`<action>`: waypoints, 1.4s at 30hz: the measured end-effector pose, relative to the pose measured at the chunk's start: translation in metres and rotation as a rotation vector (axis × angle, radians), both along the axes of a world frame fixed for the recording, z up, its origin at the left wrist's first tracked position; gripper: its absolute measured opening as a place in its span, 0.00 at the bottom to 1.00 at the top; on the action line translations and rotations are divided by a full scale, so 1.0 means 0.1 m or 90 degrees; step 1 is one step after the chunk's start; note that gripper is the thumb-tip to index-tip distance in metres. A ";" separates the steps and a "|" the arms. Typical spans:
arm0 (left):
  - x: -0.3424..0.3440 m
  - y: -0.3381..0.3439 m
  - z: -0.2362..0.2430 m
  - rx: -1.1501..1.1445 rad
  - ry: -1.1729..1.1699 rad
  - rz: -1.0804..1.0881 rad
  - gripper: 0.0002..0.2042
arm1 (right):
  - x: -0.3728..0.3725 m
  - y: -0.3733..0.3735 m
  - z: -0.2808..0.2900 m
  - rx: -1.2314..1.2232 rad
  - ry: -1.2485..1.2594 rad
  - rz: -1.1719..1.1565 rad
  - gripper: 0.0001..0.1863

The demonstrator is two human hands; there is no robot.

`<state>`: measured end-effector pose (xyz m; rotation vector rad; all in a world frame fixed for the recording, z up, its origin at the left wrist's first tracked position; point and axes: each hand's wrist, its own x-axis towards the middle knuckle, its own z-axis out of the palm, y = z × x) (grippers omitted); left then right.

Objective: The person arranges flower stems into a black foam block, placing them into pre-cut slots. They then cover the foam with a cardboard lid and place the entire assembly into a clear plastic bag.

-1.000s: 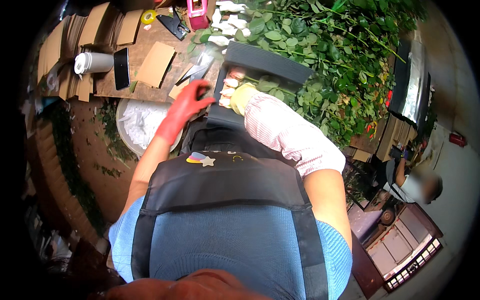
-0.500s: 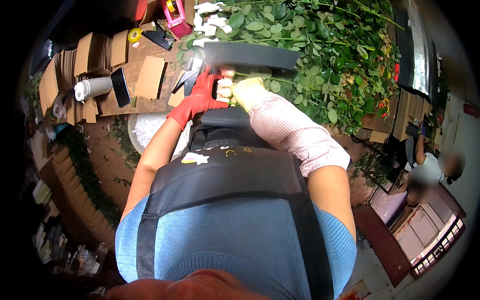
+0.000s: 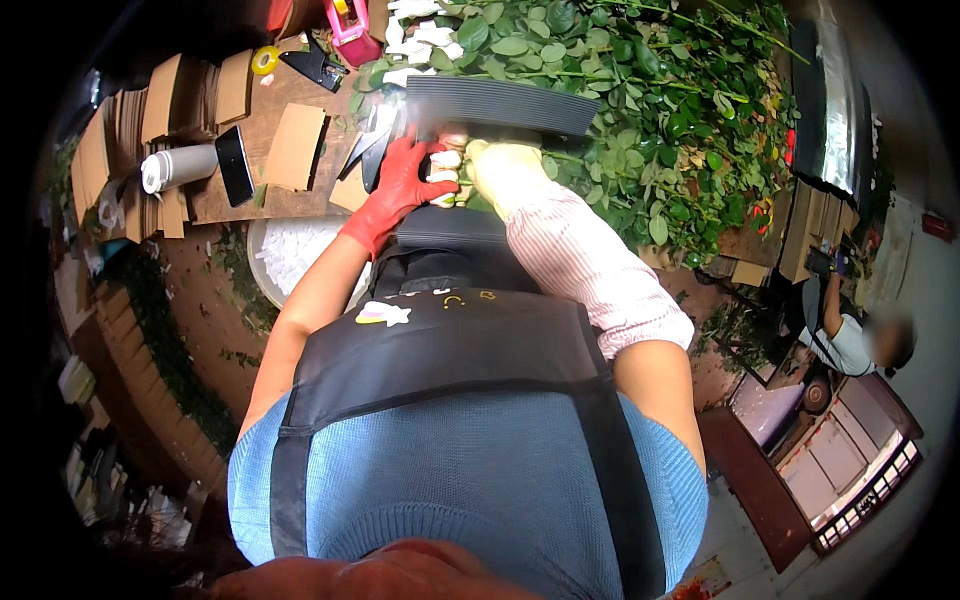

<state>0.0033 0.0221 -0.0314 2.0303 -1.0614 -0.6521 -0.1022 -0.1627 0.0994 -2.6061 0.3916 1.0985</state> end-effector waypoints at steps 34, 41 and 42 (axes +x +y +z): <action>0.01 -0.16 0.20 0.079 0.113 0.116 0.38 | 0.01 -0.21 -0.28 0.073 -0.204 -0.020 0.17; 0.00 -0.31 0.26 0.016 0.090 0.143 0.30 | -0.09 -0.14 -0.01 0.053 -0.165 -0.082 0.20; -0.03 -0.31 0.26 0.007 0.058 0.151 0.27 | -0.12 -0.13 0.01 0.087 -0.236 -0.157 0.20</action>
